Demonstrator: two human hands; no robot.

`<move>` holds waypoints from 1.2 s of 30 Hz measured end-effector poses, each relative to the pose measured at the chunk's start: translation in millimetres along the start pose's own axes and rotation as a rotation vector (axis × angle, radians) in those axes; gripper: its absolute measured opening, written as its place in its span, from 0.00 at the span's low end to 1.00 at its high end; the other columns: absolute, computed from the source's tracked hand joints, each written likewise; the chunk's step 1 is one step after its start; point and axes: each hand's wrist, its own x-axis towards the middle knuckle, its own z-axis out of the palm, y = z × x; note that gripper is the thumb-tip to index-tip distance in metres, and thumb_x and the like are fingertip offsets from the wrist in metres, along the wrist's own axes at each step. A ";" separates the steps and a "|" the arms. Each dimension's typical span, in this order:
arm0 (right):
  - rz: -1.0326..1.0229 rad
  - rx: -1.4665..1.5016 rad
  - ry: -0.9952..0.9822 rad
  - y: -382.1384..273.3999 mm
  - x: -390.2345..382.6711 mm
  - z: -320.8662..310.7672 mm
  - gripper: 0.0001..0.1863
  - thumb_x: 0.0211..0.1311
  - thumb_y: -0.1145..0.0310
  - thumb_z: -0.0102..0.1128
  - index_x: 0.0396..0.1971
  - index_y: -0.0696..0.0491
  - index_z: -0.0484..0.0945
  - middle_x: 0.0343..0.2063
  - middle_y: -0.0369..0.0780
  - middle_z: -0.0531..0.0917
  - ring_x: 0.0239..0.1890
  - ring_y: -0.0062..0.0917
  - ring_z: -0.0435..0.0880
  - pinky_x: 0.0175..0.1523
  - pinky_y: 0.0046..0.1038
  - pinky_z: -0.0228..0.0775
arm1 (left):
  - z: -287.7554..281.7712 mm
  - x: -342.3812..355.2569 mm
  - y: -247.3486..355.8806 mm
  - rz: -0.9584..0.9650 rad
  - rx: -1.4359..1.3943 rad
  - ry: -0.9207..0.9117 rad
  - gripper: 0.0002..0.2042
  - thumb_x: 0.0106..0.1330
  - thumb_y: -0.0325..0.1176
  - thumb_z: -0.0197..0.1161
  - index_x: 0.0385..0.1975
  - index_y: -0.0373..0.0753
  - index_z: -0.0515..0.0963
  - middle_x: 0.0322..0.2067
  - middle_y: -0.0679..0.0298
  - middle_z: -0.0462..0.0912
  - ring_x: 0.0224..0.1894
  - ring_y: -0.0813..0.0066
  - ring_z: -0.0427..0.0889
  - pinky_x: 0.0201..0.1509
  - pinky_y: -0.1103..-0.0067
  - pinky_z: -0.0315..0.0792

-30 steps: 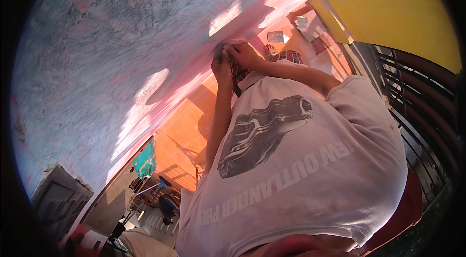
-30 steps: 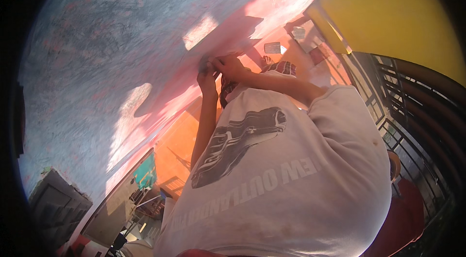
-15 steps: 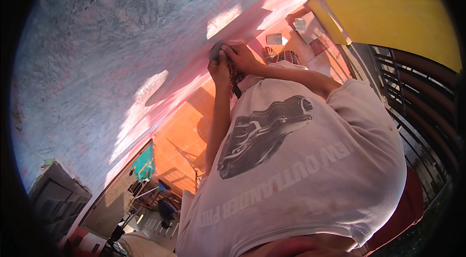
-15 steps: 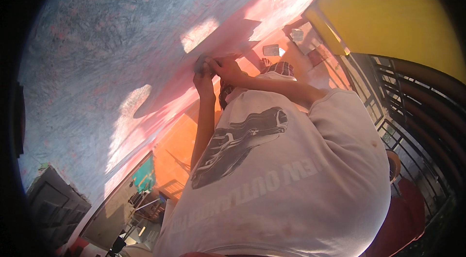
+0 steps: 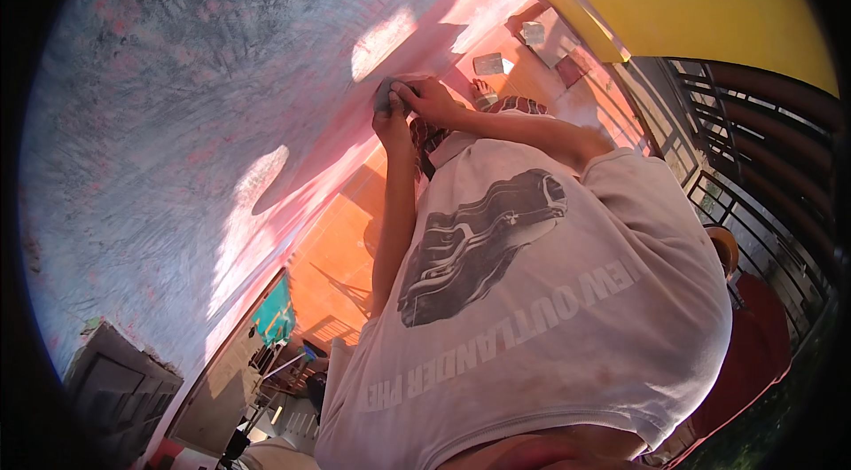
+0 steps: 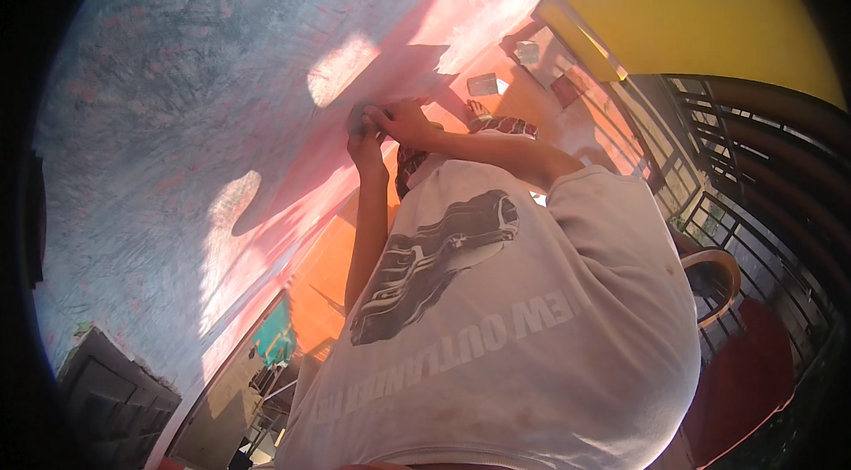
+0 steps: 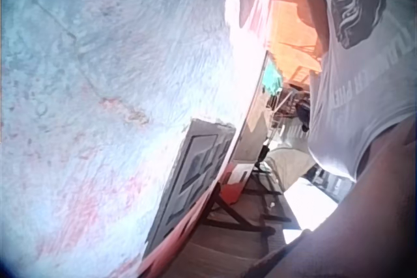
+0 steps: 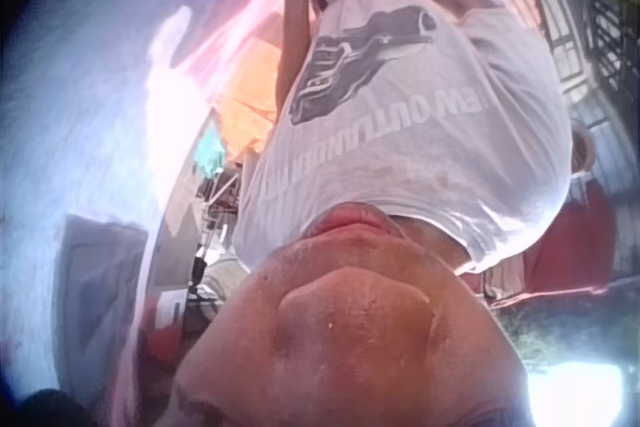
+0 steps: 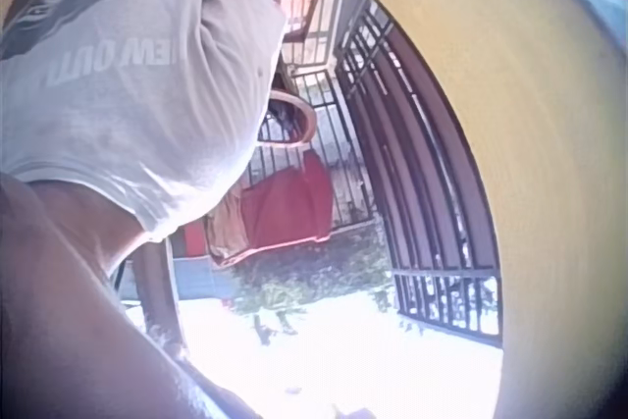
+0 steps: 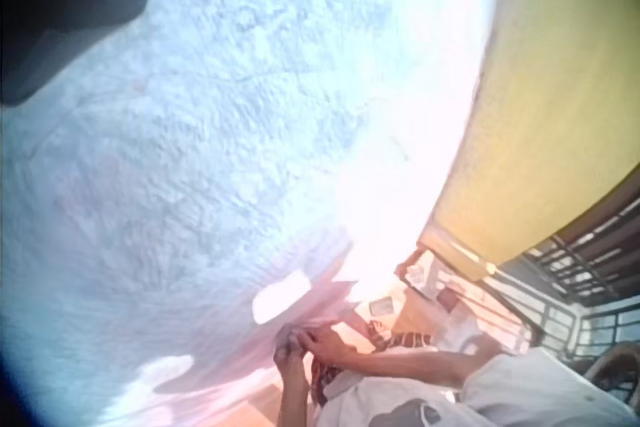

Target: The person uses a metal scraper to remove old paint or plaster from a pink wall. They repeatedly scrape the surface, occasionally pause to wipe the tool, and continue working on the same wall area.

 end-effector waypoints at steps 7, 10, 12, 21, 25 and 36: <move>0.069 0.037 -0.037 -11.4 -0.7 6.9 0.20 0.76 0.58 0.52 0.43 0.61 0.82 0.28 0.43 0.85 0.29 0.20 0.82 0.35 0.28 0.74 | -5.8 -0.8 12.5 -0.005 0.035 -0.002 0.16 0.77 0.36 0.59 0.55 0.31 0.79 0.41 0.64 0.85 0.40 0.77 0.83 0.42 0.80 0.79; 0.062 0.100 -0.027 9.2 1.4 4.5 0.19 0.77 0.59 0.52 0.40 0.60 0.83 0.27 0.38 0.84 0.28 0.17 0.80 0.32 0.25 0.72 | -5.1 1.6 5.3 -0.099 0.107 0.021 0.18 0.75 0.38 0.60 0.54 0.30 0.79 0.40 0.62 0.85 0.39 0.78 0.83 0.41 0.80 0.79; 0.082 0.128 -0.026 28.0 4.4 4.8 0.18 0.77 0.59 0.52 0.39 0.59 0.83 0.26 0.35 0.83 0.28 0.15 0.78 0.31 0.23 0.71 | -7.2 3.6 -2.4 -0.118 0.082 -0.015 0.18 0.75 0.39 0.61 0.54 0.29 0.79 0.40 0.61 0.86 0.39 0.77 0.84 0.40 0.79 0.79; 0.175 0.371 0.007 85.1 9.2 14.0 0.30 0.74 0.47 0.54 0.26 0.62 0.82 0.17 0.34 0.76 0.20 0.16 0.73 0.26 0.25 0.66 | -20.6 16.4 -16.9 -0.140 0.238 -0.112 0.19 0.73 0.41 0.63 0.53 0.30 0.81 0.41 0.61 0.86 0.41 0.75 0.85 0.41 0.78 0.80; 0.303 0.296 0.020 68.1 7.7 12.9 0.29 0.74 0.48 0.55 0.26 0.61 0.82 0.17 0.34 0.76 0.20 0.16 0.72 0.25 0.25 0.64 | -16.9 10.1 -5.9 -0.156 0.185 -0.117 0.20 0.74 0.42 0.63 0.52 0.30 0.82 0.40 0.62 0.86 0.41 0.76 0.83 0.42 0.77 0.79; 0.214 0.363 -0.055 23.1 -0.5 12.4 0.28 0.75 0.49 0.54 0.27 0.61 0.82 0.17 0.33 0.75 0.20 0.16 0.72 0.26 0.24 0.64 | -16.8 3.8 16.3 -0.073 0.288 -0.046 0.18 0.73 0.42 0.63 0.47 0.30 0.84 0.35 0.64 0.85 0.37 0.78 0.82 0.43 0.78 0.77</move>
